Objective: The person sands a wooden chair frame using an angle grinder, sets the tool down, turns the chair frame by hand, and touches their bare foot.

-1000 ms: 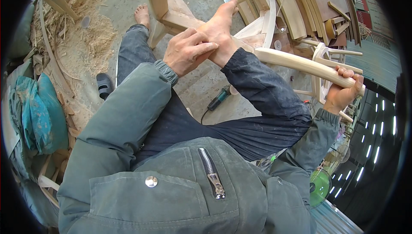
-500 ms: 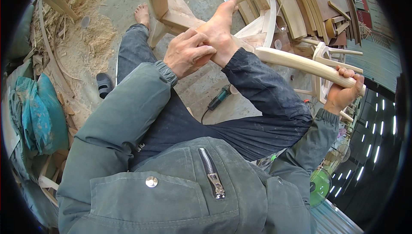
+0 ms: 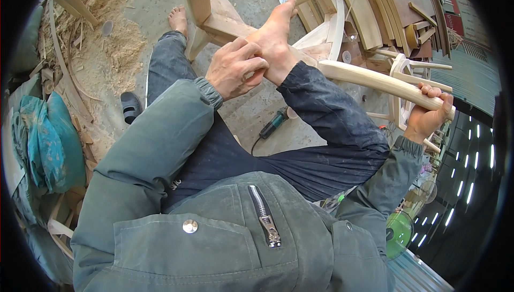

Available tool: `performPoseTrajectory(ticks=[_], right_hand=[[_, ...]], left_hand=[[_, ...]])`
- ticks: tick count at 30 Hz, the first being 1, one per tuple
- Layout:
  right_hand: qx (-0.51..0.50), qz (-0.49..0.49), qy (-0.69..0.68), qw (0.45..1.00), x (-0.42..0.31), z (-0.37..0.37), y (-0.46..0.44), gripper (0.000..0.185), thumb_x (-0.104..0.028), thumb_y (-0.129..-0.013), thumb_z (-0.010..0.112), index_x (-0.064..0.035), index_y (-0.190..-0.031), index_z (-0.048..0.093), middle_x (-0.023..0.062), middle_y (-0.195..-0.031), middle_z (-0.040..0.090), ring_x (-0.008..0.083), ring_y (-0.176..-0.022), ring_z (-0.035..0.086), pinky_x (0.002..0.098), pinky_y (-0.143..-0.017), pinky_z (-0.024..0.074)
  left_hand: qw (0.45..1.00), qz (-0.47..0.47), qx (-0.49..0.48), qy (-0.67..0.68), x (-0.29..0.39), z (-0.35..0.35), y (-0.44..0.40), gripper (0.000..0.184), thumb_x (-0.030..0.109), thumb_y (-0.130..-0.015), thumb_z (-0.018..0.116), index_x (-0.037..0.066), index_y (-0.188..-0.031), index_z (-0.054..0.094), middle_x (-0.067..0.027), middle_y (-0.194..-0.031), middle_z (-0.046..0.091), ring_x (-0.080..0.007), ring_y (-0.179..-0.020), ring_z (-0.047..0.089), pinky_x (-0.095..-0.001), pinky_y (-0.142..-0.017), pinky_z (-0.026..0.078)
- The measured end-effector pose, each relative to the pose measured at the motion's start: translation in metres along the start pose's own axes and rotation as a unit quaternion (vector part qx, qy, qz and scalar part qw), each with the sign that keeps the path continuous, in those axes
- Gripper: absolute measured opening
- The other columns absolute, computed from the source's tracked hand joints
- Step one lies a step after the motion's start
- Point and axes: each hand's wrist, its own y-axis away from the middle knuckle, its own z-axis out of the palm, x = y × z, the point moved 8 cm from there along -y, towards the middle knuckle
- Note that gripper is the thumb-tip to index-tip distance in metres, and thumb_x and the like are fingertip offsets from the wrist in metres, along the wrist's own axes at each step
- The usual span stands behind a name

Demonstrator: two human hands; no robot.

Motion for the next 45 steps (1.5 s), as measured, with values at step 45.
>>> performPoseTrajectory(ticks=[45], right_hand=[[-0.024,-0.004,0.005,1.000,-0.001,0.001,0.001,0.029,-0.035,-0.103,0.062,-0.0101,-0.089,0.059,0.0062,-0.076,0.061,0.0243,-0.082,0.063,0.0519,-0.096,0.0543]], left_hand=[[0.992,-0.088,0.090,-0.021,-0.014,0.006,-0.004,0.015,0.018,-0.081,0.083,0.014,-0.093,0.077,-0.0026,-0.091,0.070,-0.0237,-0.085,0.067,-0.0358,-0.074,0.058]])
